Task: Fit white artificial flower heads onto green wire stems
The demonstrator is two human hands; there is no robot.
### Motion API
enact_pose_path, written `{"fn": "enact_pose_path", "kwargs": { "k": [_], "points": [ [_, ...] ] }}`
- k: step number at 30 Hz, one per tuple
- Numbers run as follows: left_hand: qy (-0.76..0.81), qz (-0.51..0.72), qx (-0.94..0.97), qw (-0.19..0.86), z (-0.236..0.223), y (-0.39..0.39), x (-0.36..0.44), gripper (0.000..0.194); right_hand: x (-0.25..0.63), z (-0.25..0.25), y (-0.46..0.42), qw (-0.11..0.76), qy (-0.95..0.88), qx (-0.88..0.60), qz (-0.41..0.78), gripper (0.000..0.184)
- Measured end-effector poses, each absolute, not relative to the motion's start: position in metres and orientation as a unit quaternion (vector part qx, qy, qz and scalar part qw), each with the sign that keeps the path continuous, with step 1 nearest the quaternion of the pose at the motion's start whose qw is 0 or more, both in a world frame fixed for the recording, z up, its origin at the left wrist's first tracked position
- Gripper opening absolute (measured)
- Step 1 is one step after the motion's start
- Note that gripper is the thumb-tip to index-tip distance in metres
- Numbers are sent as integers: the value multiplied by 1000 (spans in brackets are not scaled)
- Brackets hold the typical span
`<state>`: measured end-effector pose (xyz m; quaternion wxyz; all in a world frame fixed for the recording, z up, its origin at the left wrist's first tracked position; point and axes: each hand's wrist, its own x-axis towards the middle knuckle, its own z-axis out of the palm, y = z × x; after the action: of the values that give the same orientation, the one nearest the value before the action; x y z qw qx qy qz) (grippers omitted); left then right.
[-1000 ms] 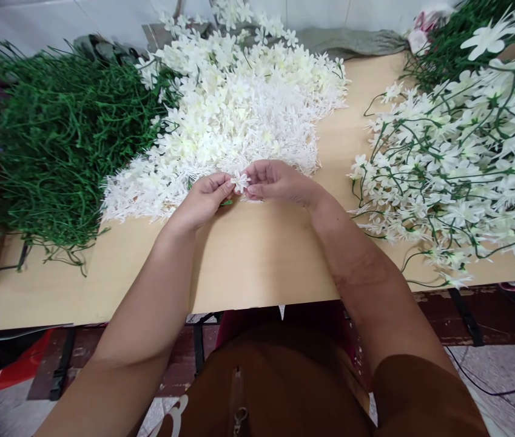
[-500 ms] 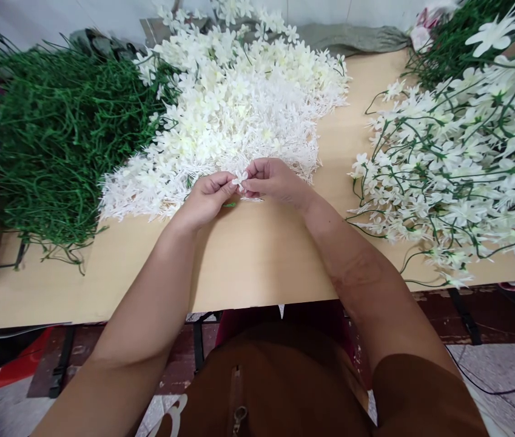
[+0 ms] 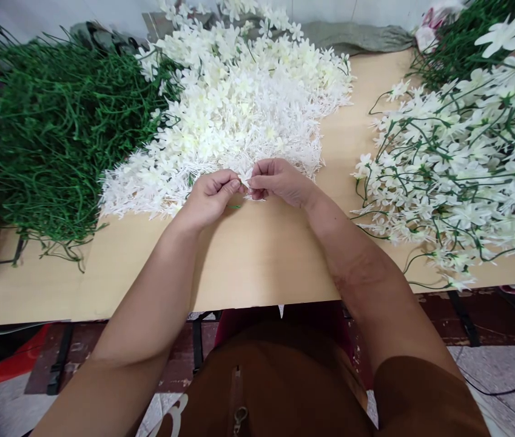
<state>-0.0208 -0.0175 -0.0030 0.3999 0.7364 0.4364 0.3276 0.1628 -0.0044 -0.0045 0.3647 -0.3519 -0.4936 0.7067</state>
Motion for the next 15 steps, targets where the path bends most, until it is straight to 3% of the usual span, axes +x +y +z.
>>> {"fn": "enact_pose_path", "kwargs": {
  "k": [15],
  "points": [
    [453, 311, 751, 366, 0, -21, -20, 24, 161, -1, -7, 357, -501, -360, 701, 22]
  ]
}}
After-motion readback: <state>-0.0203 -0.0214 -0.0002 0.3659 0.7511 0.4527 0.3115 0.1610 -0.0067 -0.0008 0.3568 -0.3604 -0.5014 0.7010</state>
